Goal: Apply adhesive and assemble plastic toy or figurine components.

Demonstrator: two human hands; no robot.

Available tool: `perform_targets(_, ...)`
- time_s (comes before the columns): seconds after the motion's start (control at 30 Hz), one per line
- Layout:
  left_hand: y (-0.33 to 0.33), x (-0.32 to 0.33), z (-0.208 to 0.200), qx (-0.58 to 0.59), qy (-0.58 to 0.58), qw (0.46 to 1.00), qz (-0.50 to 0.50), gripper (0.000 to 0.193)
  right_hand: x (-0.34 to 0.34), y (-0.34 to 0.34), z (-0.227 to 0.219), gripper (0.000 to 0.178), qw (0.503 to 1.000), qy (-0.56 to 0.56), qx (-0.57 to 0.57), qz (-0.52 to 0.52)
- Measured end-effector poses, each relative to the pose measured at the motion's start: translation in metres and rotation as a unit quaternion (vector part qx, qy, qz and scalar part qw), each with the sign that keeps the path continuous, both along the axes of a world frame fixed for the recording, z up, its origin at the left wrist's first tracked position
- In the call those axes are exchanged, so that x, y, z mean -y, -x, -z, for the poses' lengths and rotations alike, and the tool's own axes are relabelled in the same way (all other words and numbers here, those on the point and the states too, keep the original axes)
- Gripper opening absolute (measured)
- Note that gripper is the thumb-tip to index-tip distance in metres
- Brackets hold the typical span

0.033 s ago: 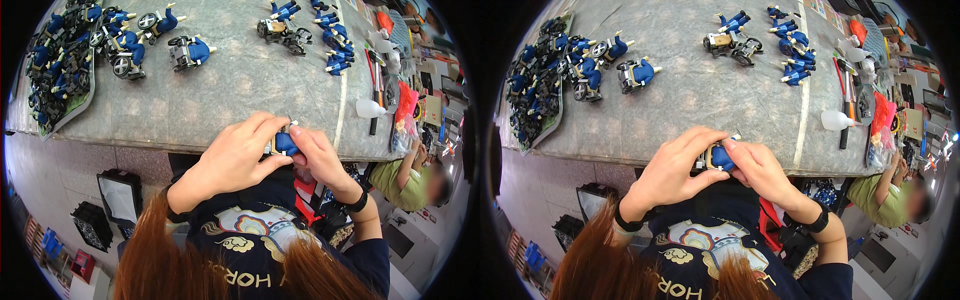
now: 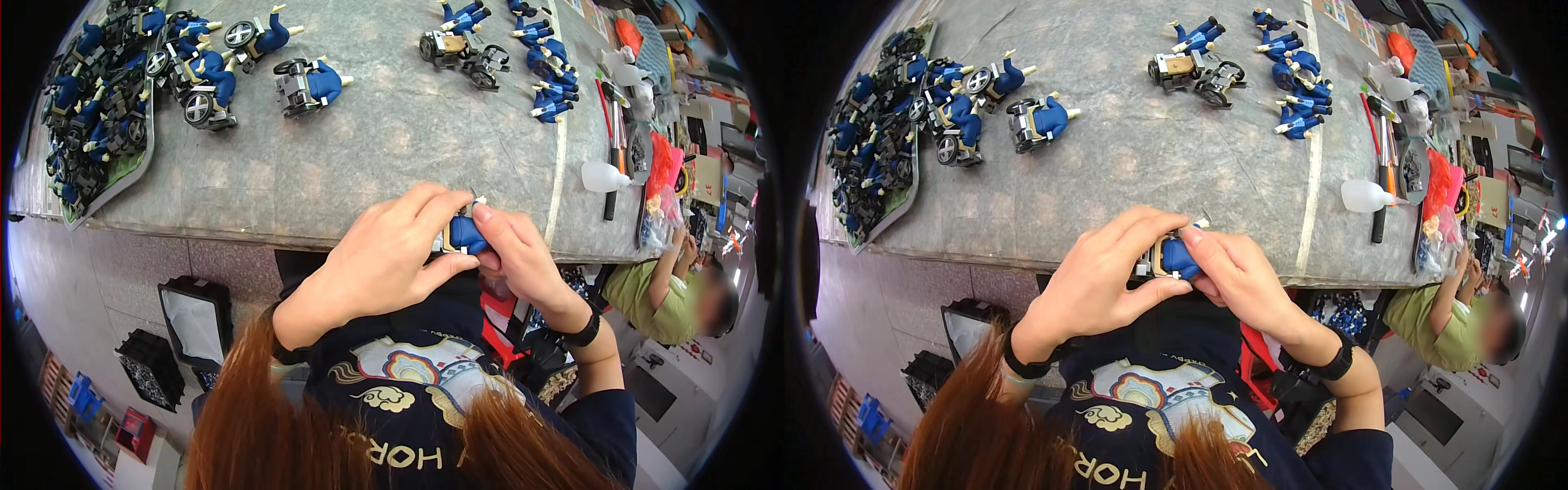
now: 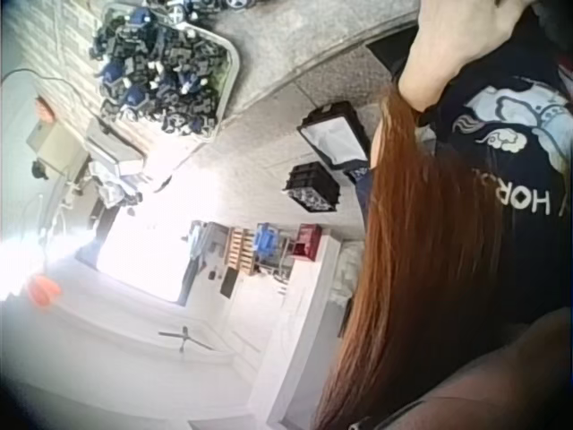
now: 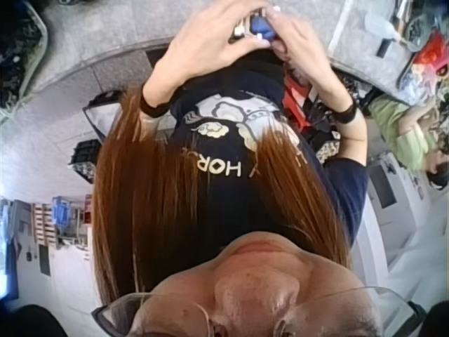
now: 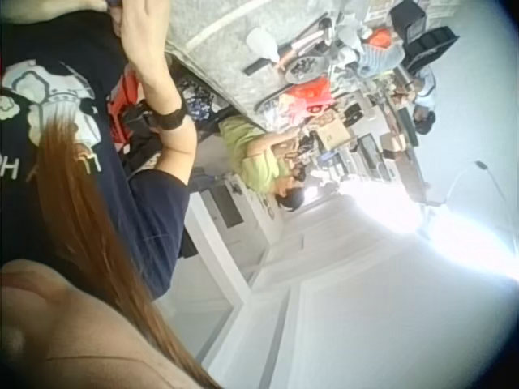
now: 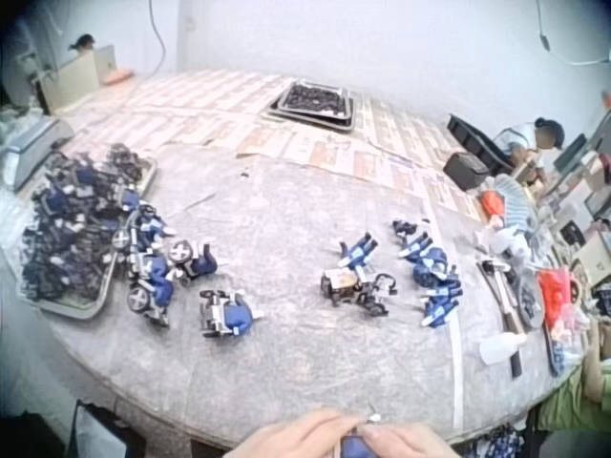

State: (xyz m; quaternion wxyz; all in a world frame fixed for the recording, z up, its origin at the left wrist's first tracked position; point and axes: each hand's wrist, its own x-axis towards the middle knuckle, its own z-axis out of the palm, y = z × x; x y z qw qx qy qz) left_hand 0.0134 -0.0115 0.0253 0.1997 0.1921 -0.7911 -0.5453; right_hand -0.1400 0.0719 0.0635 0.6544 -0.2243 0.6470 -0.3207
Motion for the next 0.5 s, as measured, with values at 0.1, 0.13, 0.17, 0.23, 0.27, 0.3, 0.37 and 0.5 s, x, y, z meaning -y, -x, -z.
perform_targets(0.1, 0.000, -0.002, 0.000, 0.001, 0.039, 0.999, 0.003, 0.048, -0.003, -0.003, 0.001, 0.036, 0.999, -0.005, 0.038, 0.024)
perform_targets(0.13, 0.000, -0.003, -0.001, 0.001, 0.039, 0.999, 0.005, 0.048, -0.004, -0.003, 0.002, 0.036, 0.999, -0.005, 0.038, 0.026)
perform_targets(0.17, 0.000, -0.003, -0.001, 0.003, 0.048, 0.999, 0.007, 0.049, -0.004, -0.003, 0.003, 0.036, 0.999, -0.011, 0.034, 0.026)
perform_targets(0.23, 0.000, -0.003, -0.003, 0.005, 0.057, 0.998, 0.008, 0.050, -0.004, -0.001, 0.001, 0.036, 0.999, -0.017, 0.029, 0.026)
perform_targets(0.27, 0.000, -0.003, -0.004, -0.017, 0.038, 0.999, -0.004, 0.050, -0.003, 0.003, -0.003, 0.036, 0.997, -0.024, 0.067, 0.018)
perform_targets(0.3, 0.000, -0.003, -0.006, -0.040, 0.018, 0.999, -0.016, 0.050, -0.002, 0.005, -0.007, 0.036, 0.994, -0.032, 0.104, 0.009)
perform_targets(0.37, 0.002, 0.000, -0.007, -0.042, 0.065, 0.997, -0.021, 0.048, -0.001, 0.004, -0.009, 0.036, 0.991, -0.044, 0.123, 0.037)
perform_targets(0.5, 0.005, -0.004, 0.006, -0.080, 0.029, 0.995, -0.058, 0.044, 0.008, -0.002, -0.018, 0.036, 0.977, -0.082, 0.175, 0.089)
